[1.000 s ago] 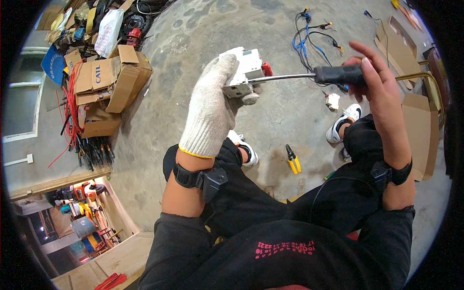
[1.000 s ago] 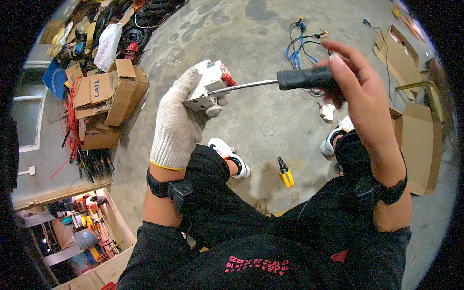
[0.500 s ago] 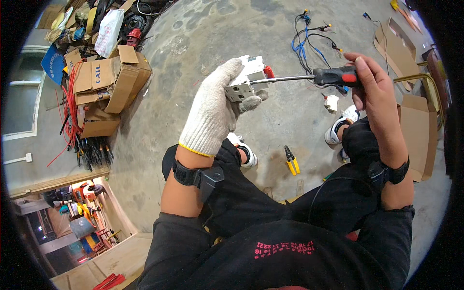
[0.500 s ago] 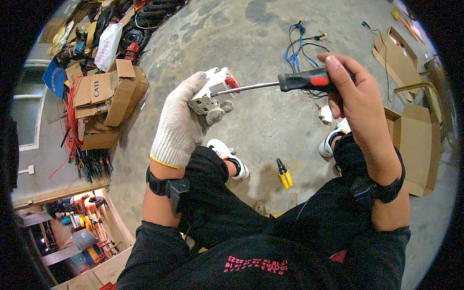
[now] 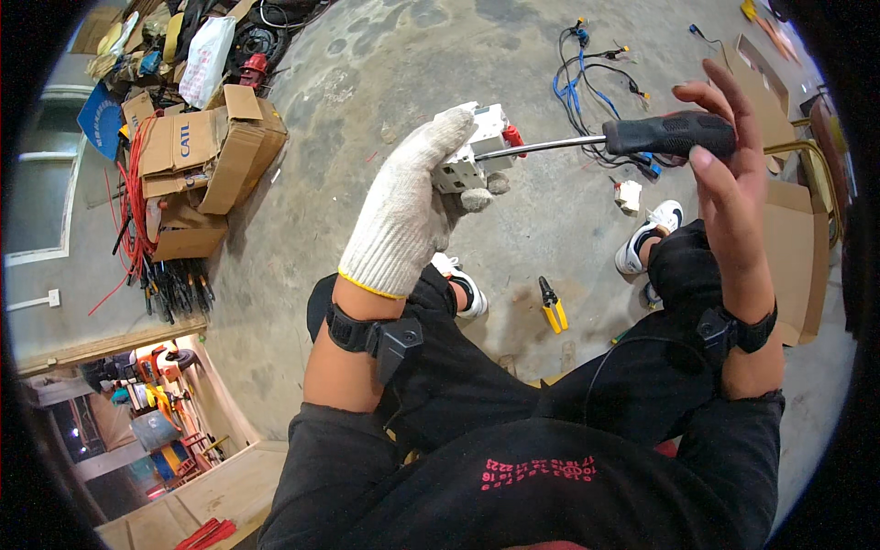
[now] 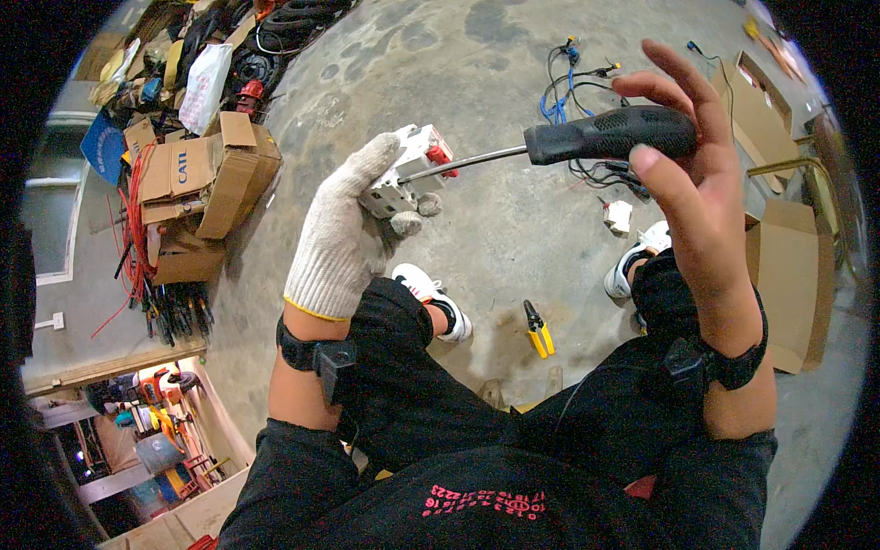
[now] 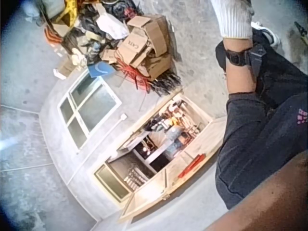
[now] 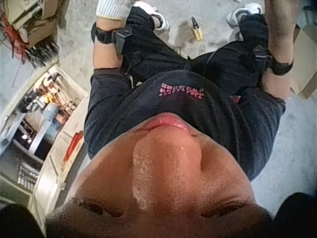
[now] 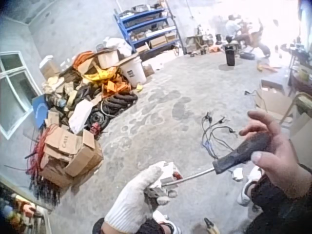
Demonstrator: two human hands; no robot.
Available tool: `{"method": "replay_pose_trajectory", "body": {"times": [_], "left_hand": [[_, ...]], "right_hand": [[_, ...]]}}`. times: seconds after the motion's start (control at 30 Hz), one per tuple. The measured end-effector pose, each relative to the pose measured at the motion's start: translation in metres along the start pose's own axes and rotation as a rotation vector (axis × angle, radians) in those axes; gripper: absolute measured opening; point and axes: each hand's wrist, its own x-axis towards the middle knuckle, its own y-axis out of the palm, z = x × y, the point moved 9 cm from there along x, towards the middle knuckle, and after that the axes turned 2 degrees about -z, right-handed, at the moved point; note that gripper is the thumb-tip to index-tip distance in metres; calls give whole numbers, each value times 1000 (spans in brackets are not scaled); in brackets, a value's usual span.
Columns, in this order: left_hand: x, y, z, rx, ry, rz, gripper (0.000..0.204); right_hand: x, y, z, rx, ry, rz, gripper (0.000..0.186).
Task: Repairing an electrical circuit breaker using a screwdriver while sitting on the floor of a workshop.
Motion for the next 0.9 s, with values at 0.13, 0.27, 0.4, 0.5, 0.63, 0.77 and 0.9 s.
{"method": "replay_pose_trajectory", "body": {"times": [0.13,0.27,0.4,0.5,0.63,0.77,0.9], "left_hand": [[3,3,2,1,16,24,36],[3,1,3,-9,21,30,35],[0,9,1,4,0,40,35],[3,7,3,-29,-6,44,35],[4,6,7,-65,8,68,38],[4,3,0,-42,46,57,37],[2,7,-2,-36,69,128,42]], "right_hand": [[-4,-3,-19,43,235,43,51],[-13,-4,-42,-35,511,68,50],[0,-8,-7,-67,43,41,58],[-3,-1,-9,39,202,27,52],[-18,-5,-41,-30,620,102,41],[-6,3,-7,40,189,127,56],[-16,5,-34,108,554,94,41]]}}
